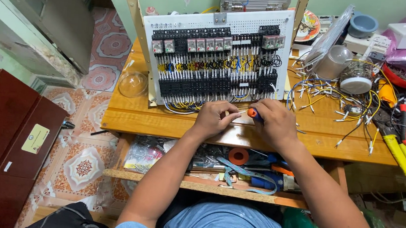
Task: Wiring an electrical control panel by inserting wires into terminals and tightening them with a screwdriver.
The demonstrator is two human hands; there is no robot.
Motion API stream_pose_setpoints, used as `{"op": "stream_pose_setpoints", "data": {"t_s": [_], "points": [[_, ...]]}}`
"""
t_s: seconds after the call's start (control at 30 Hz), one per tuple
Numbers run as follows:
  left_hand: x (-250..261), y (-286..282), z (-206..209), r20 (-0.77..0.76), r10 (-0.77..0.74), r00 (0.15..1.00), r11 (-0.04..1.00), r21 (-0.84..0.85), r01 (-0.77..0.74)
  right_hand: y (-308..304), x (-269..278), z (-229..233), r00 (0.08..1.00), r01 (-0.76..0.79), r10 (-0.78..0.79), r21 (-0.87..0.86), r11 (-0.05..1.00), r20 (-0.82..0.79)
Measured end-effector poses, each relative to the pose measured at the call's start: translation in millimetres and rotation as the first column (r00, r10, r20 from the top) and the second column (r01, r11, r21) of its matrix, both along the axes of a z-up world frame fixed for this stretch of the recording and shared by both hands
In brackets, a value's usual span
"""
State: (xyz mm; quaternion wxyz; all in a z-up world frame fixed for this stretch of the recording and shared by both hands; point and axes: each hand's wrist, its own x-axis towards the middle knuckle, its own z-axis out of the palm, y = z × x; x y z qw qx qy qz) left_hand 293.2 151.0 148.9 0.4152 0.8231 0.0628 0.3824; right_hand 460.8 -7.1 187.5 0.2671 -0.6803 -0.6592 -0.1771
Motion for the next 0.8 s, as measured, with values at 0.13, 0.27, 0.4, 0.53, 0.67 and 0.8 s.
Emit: {"op": "stream_pose_setpoints", "data": {"t_s": [0.13,0.27,0.4,0.53,0.67,0.8], "points": [[3,3,-8,-0.043,0.008,0.999,0.999,-0.030,-0.009,4,8,-20,0.993,0.068,-0.065,-0.030,0.997,0.099],[3,2,-8,-0.045,-0.011,0.999,0.999,-0.051,0.008,3,11,-24,0.989,0.078,-0.069,-0.066,0.995,0.128],[4,0,-10,-0.048,-0.006,0.999,0.998,-0.070,0.003,3,11,-25,0.992,0.060,-0.050,-0.080,0.995,0.118],[6,0,-14,-0.060,-0.006,0.998,0.997,-0.081,0.001,4,14,-28,0.985,0.083,-0.067,-0.094,0.992,0.162],[6,-1,-12,-0.066,-0.012,0.998,0.997,-0.077,0.007,3,12,-27,0.981,0.101,-0.080,-0.111,0.989,0.176],[6,-2,-9,-0.078,-0.005,0.997,0.998,-0.068,0.000,5,16,-35,0.980,0.121,-0.096,-0.137,0.983,0.176]]}}
